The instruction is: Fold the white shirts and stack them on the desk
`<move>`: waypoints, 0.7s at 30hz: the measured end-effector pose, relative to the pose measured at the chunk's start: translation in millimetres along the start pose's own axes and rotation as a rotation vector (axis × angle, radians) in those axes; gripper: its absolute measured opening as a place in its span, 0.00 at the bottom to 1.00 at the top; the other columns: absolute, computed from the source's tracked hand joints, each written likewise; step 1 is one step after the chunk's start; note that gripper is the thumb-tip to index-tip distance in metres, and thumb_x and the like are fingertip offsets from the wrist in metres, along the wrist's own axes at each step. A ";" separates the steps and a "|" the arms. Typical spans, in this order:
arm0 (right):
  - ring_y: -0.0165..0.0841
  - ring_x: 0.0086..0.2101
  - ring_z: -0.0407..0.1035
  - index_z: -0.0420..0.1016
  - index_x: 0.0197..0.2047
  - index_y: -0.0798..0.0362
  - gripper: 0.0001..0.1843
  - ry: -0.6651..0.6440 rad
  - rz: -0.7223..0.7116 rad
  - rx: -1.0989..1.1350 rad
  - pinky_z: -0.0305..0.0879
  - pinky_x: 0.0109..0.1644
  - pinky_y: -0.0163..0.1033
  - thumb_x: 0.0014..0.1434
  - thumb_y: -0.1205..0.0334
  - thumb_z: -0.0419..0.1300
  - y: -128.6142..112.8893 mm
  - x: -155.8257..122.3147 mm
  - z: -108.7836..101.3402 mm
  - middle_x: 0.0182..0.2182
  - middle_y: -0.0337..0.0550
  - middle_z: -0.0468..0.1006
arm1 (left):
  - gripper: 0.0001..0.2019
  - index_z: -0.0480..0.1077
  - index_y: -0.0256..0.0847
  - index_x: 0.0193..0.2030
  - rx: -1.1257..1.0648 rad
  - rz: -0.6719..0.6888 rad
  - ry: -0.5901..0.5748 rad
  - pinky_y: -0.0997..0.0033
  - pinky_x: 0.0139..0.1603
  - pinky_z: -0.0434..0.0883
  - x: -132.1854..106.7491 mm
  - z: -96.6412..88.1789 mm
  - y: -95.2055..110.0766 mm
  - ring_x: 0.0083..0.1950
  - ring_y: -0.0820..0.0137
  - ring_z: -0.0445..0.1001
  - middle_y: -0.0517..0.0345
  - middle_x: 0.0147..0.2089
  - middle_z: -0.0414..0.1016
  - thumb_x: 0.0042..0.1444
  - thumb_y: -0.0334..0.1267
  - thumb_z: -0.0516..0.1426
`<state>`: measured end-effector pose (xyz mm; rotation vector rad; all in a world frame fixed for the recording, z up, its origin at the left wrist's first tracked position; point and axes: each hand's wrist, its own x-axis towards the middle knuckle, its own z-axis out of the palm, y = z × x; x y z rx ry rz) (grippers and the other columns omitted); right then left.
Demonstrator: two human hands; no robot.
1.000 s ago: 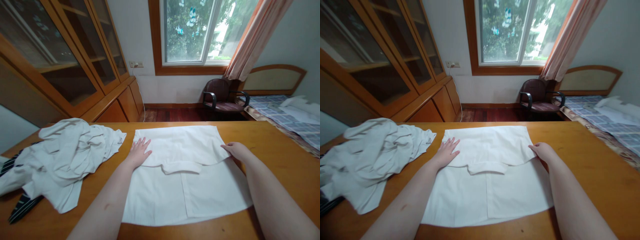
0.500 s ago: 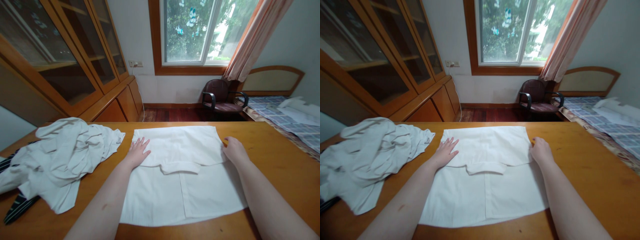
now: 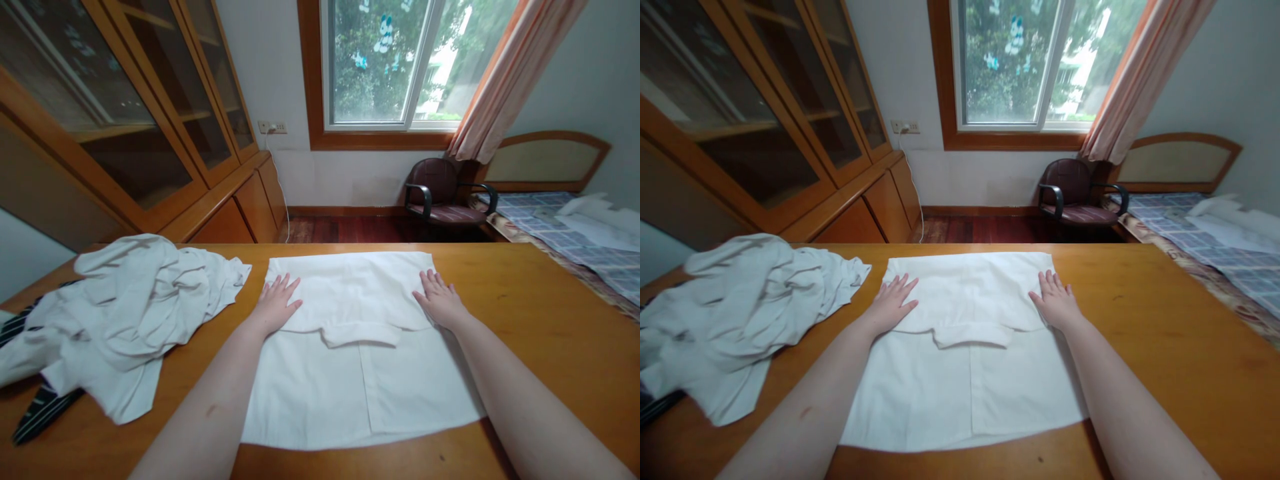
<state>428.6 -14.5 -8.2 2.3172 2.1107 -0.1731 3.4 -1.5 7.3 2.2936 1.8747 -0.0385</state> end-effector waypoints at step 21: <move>0.41 0.65 0.43 0.51 0.67 0.55 0.31 0.114 -0.119 0.191 0.46 0.65 0.49 0.64 0.50 0.42 37.8 6.5 1.2 0.66 0.51 0.49 | 0.24 0.63 0.36 0.60 -0.014 -0.256 0.237 0.60 0.59 0.61 -7.2 -23.0 -8.0 0.62 0.58 0.63 0.43 0.62 0.63 0.60 0.43 0.43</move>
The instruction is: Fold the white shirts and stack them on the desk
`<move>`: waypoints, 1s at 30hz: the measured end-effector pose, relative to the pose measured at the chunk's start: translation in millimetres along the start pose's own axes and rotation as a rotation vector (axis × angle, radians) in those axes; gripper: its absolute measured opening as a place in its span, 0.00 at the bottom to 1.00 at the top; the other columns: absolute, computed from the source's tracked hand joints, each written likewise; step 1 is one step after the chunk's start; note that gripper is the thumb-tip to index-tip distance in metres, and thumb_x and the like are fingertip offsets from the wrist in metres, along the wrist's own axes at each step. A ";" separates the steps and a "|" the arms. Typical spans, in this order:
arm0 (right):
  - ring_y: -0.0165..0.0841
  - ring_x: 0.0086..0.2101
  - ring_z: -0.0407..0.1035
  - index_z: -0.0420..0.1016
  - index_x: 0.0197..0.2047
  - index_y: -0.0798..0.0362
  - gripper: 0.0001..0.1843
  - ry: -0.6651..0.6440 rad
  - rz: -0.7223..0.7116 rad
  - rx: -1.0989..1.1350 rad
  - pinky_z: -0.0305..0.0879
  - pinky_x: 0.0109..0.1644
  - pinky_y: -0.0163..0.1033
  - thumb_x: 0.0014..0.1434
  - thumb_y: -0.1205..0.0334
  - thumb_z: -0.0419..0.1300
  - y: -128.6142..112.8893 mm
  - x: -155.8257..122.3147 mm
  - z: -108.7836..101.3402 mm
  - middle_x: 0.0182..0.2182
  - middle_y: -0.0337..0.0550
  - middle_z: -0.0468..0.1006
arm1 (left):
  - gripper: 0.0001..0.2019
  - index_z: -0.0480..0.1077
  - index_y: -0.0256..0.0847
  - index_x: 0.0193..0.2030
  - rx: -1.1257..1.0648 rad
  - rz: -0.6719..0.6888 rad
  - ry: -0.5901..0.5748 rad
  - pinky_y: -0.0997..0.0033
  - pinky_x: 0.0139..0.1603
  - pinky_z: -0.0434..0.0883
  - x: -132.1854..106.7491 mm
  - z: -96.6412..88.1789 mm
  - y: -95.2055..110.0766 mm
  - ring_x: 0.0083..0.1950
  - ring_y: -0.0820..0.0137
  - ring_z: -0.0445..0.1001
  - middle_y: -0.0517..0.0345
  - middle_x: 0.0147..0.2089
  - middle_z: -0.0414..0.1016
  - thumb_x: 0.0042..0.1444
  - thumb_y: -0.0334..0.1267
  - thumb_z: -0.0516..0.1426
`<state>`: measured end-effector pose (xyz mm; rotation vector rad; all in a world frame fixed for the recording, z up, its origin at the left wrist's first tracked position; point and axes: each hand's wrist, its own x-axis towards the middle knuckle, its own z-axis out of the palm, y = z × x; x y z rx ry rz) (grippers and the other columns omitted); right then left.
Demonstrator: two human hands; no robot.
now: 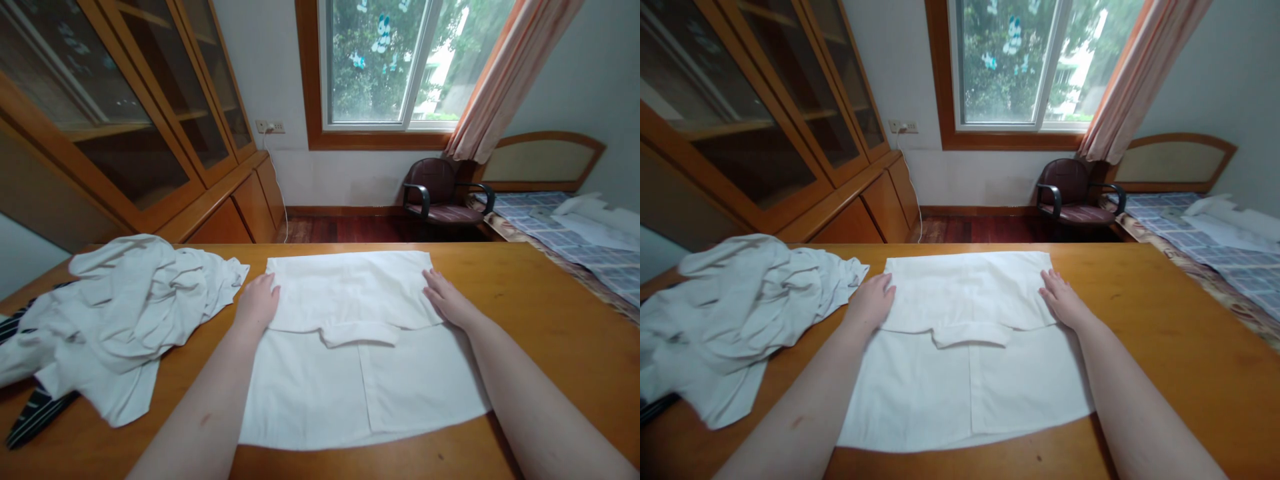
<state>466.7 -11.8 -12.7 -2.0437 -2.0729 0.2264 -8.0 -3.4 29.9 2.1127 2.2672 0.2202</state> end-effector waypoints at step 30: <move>0.50 0.64 0.42 0.46 0.69 0.50 0.36 -0.099 0.135 -0.147 0.41 0.63 0.64 0.62 0.43 0.39 -12.2 -1.4 1.4 0.67 0.43 0.47 | 0.13 0.72 0.34 0.37 -0.288 -0.253 -0.189 0.67 0.40 0.70 5.8 -8.6 -24.1 0.42 0.59 0.76 0.43 0.41 0.78 0.54 0.39 0.50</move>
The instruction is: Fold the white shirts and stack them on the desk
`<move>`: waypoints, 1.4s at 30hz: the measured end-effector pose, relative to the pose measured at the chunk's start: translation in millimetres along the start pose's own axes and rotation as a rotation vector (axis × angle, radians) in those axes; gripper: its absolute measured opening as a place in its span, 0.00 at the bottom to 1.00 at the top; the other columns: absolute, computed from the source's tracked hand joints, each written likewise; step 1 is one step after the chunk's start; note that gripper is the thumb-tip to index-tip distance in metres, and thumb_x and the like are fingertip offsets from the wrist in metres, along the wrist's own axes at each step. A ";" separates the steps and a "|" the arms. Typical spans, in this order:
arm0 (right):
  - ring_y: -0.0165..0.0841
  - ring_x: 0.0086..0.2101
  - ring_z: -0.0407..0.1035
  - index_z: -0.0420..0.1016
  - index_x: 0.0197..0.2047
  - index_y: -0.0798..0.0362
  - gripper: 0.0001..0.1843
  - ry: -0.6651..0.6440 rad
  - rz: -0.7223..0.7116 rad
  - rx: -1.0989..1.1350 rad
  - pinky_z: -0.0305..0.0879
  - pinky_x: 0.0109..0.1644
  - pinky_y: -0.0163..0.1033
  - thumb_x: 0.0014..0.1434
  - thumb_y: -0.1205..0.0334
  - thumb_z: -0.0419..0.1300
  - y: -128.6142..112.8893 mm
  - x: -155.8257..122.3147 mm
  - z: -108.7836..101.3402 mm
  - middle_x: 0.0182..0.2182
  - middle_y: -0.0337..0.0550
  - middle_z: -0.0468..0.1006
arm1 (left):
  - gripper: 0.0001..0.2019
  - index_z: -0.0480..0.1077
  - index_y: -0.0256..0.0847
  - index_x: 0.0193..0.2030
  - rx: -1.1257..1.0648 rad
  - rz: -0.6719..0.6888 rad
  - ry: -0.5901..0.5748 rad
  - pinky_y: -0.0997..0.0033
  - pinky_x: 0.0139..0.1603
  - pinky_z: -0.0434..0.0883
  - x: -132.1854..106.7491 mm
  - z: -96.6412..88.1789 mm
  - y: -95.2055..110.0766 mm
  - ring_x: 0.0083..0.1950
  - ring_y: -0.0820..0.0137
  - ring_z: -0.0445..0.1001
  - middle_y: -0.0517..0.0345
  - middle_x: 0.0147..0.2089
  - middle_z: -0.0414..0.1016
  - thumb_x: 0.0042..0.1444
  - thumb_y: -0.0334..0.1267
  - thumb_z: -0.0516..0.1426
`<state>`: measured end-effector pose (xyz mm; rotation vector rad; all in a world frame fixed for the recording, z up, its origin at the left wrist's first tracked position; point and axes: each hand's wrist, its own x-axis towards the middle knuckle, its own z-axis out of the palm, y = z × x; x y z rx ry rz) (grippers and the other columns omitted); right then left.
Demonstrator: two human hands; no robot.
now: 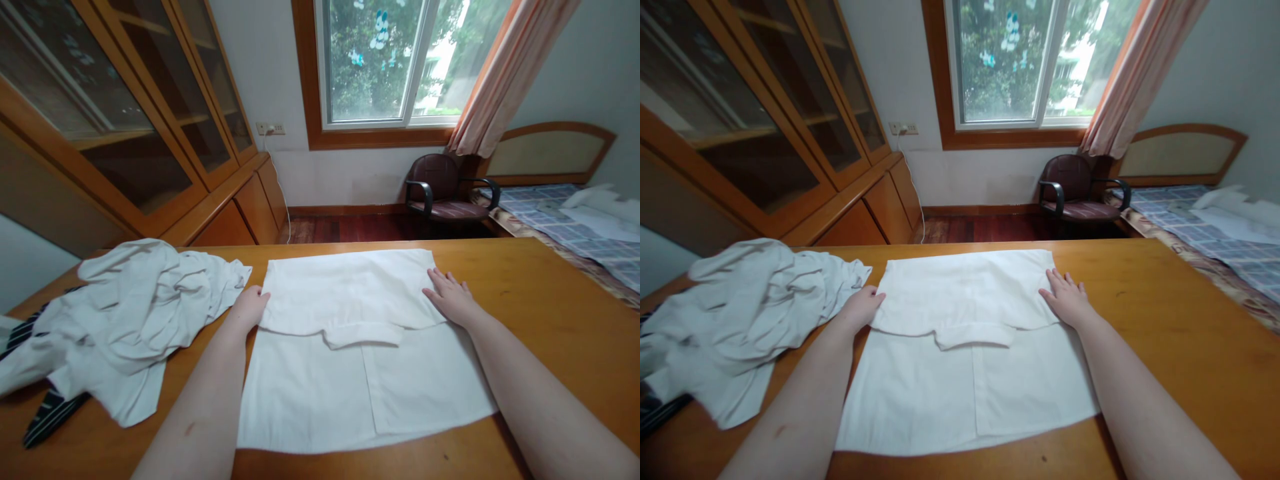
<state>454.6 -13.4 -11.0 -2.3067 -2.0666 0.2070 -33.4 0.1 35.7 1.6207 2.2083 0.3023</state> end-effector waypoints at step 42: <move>0.41 0.65 0.43 0.51 0.67 0.60 0.39 0.014 -0.107 -0.091 0.43 0.66 0.44 0.62 0.40 0.42 -32.6 7.5 -3.6 0.67 0.54 0.48 | 0.45 0.42 0.24 0.69 0.389 0.193 0.049 0.52 0.67 0.43 15.2 53.3 28.9 0.71 0.49 0.37 0.33 0.71 0.38 0.56 0.61 0.42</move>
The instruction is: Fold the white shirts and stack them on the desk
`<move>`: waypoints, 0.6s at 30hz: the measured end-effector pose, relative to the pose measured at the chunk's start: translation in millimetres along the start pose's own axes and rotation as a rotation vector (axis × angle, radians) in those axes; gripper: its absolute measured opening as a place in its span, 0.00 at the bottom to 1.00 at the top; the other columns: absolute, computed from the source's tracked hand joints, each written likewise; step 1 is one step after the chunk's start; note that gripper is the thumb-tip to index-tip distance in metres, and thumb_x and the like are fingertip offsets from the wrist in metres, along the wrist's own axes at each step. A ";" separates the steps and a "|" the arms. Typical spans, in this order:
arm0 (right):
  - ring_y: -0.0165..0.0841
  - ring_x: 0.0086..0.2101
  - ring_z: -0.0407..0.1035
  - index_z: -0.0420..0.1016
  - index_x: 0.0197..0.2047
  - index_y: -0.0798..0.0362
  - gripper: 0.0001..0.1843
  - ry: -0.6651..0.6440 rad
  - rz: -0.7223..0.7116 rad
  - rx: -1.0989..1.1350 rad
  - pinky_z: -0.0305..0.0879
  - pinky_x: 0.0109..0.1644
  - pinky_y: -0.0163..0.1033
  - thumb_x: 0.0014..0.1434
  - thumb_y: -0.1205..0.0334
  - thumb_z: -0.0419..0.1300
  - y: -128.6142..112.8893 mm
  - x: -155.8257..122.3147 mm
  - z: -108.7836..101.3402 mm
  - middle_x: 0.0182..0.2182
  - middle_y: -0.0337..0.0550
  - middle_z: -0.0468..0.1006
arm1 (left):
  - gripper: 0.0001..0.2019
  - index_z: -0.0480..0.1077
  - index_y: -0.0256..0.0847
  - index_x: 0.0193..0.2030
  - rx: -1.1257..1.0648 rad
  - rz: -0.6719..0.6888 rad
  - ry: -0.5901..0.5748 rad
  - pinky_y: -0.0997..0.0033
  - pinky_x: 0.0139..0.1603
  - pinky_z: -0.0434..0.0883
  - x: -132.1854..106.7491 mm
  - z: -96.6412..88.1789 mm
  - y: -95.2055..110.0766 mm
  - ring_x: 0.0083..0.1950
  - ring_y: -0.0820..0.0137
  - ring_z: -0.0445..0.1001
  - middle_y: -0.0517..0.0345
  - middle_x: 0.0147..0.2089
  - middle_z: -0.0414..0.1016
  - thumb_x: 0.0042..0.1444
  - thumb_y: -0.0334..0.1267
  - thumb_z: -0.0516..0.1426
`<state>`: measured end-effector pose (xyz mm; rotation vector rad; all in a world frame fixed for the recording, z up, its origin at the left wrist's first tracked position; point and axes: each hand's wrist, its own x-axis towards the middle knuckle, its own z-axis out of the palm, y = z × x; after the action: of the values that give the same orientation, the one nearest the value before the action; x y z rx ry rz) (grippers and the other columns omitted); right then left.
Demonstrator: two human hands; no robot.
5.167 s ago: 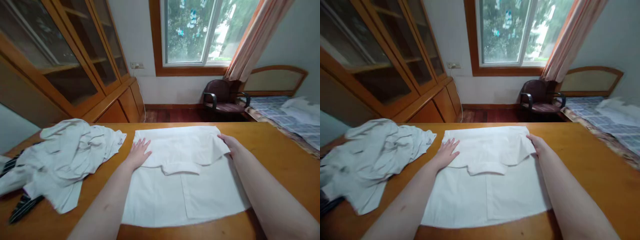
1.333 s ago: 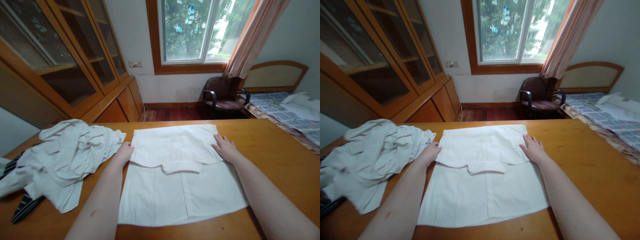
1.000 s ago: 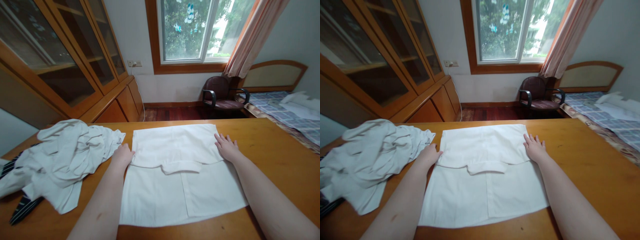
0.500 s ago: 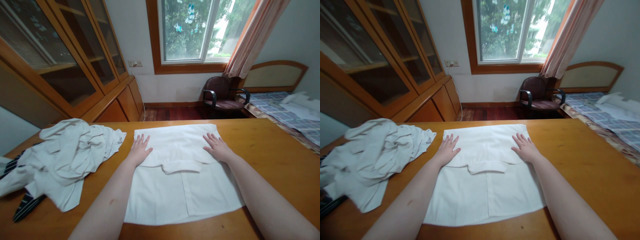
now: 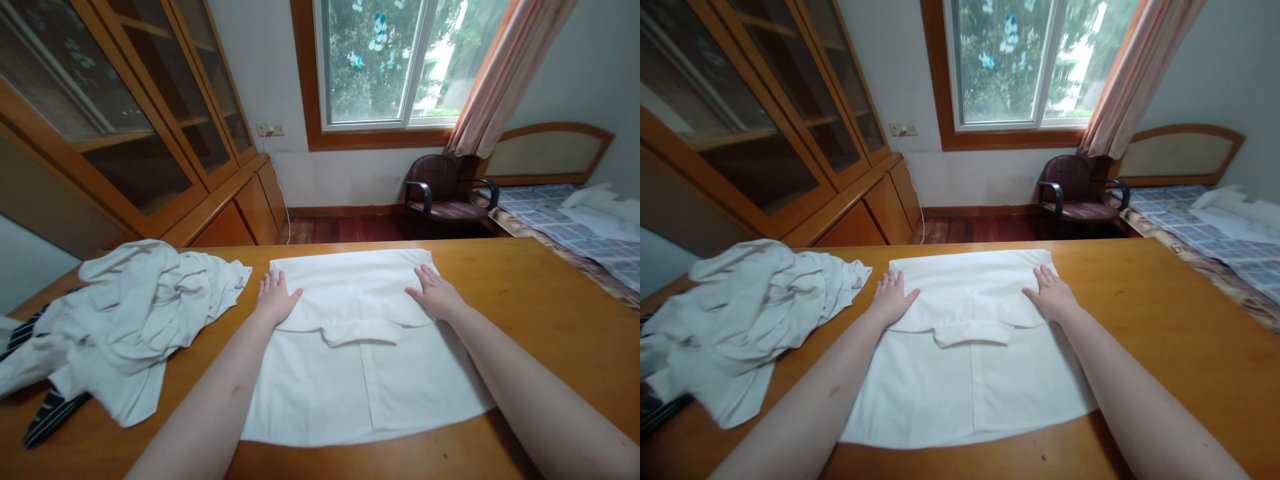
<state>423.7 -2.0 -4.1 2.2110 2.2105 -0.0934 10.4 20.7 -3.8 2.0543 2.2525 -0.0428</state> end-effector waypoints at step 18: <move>0.46 0.57 0.60 0.60 0.62 0.58 0.39 0.066 -0.017 0.294 0.56 0.60 0.46 0.51 0.49 0.61 46.9 95.7 -8.6 0.59 0.56 0.65 | 0.35 0.62 0.43 0.61 0.068 0.158 -0.031 0.49 0.62 0.53 90.7 -48.6 -31.2 0.62 0.51 0.60 0.46 0.62 0.65 0.45 0.51 0.58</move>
<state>470.7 94.0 -2.0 2.3681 2.3865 -0.3748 -31.3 111.8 35.3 2.2431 2.0915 -0.1403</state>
